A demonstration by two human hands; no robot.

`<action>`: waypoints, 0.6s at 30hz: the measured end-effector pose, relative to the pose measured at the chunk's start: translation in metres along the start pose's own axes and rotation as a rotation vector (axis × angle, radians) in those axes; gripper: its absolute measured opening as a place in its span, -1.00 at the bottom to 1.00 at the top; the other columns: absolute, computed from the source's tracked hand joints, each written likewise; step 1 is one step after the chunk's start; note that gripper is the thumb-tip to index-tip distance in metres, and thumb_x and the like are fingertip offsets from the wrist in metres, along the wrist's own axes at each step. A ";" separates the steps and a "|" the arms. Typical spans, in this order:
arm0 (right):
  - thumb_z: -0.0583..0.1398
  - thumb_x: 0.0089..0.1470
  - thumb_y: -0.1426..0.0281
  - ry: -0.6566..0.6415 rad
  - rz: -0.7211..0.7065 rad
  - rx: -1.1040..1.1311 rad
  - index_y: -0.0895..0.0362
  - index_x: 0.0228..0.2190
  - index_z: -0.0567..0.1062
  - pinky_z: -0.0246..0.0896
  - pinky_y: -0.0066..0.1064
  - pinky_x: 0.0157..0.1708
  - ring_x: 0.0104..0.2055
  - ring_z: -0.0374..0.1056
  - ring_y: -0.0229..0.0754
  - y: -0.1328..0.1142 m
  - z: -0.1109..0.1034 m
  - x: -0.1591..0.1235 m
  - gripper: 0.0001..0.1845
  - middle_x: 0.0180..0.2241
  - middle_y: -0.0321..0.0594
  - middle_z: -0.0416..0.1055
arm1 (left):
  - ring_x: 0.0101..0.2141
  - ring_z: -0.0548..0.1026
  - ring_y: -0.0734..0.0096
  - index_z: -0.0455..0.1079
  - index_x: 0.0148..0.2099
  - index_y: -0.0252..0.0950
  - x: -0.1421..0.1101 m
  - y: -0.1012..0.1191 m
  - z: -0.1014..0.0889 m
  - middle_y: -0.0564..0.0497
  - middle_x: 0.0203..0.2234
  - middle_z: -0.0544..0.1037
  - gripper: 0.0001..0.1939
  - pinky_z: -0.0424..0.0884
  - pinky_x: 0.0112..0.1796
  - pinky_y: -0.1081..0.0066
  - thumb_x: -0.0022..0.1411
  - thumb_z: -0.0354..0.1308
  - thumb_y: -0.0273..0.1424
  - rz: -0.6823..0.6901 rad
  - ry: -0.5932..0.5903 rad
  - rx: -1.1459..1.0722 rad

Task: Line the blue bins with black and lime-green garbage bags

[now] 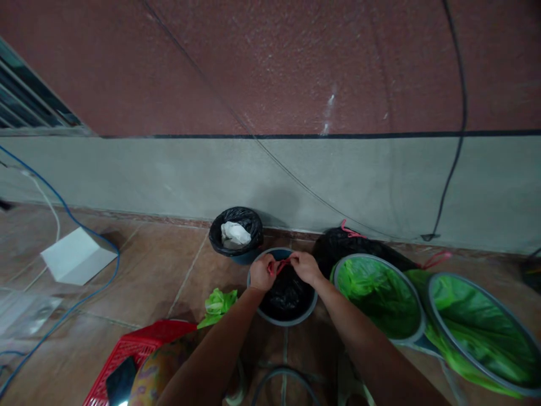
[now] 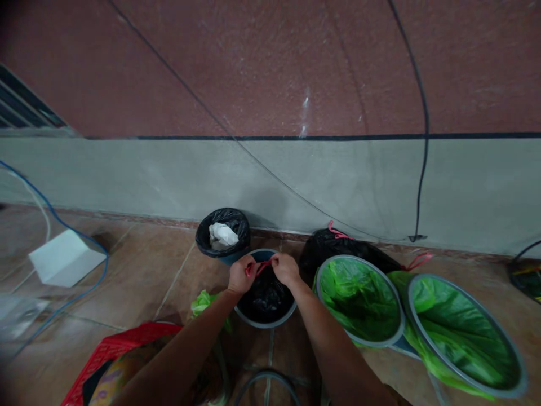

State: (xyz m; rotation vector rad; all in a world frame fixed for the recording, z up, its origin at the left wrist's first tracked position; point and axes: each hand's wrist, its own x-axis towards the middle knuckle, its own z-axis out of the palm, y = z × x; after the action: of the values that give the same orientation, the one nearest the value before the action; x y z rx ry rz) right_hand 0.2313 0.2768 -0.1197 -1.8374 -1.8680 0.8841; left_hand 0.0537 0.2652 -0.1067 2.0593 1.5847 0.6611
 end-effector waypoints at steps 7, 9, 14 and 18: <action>0.11 -0.10 0.58 0.023 -0.024 -0.035 0.12 0.06 0.37 0.14 -0.35 0.05 0.02 0.31 -0.16 0.002 0.012 -0.013 -0.38 0.03 -0.12 0.39 | -0.39 0.42 0.43 0.37 -0.40 -0.26 -0.015 -0.022 0.013 0.04 -0.47 0.48 -0.89 0.30 -0.30 0.46 0.15 0.06 -0.41 -0.164 0.023 -0.132; 0.20 -0.22 0.56 -0.032 -0.080 -0.058 0.13 0.22 0.14 0.09 -0.27 0.10 0.16 0.18 -0.06 -0.004 0.019 -0.020 -0.09 0.19 -0.04 0.19 | -0.30 0.46 0.39 0.41 -0.29 -0.26 -0.016 -0.025 0.016 0.01 -0.36 0.52 -0.88 0.34 -0.21 0.42 0.11 0.06 -0.47 -0.196 0.013 -0.189; 0.17 -0.10 0.54 -0.102 -0.036 -0.194 0.09 0.18 0.24 0.13 -0.18 0.04 0.09 0.25 0.03 -0.014 0.039 -0.035 -0.25 0.07 0.00 0.33 | 0.01 0.40 0.19 0.27 0.08 -0.35 -0.027 -0.027 0.014 -0.18 -0.01 0.44 -0.50 0.28 0.03 0.28 0.03 0.11 -0.50 -0.355 0.116 -0.032; -0.02 0.05 0.61 -0.064 -0.005 -0.168 0.18 -0.14 0.53 0.14 -0.33 0.03 -0.03 0.38 -0.08 -0.014 0.041 -0.033 -0.56 -0.14 -0.01 0.50 | 0.06 0.38 0.02 0.15 0.17 -0.47 -0.042 -0.033 0.011 -0.38 0.03 0.39 -0.46 0.26 0.03 0.18 0.12 0.03 -0.46 -0.709 0.092 0.151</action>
State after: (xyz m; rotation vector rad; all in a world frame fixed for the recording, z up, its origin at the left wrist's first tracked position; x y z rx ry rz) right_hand 0.1961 0.2379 -0.1356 -1.9204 -2.0409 0.8151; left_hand 0.0258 0.2313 -0.1396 1.4005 2.2865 0.3773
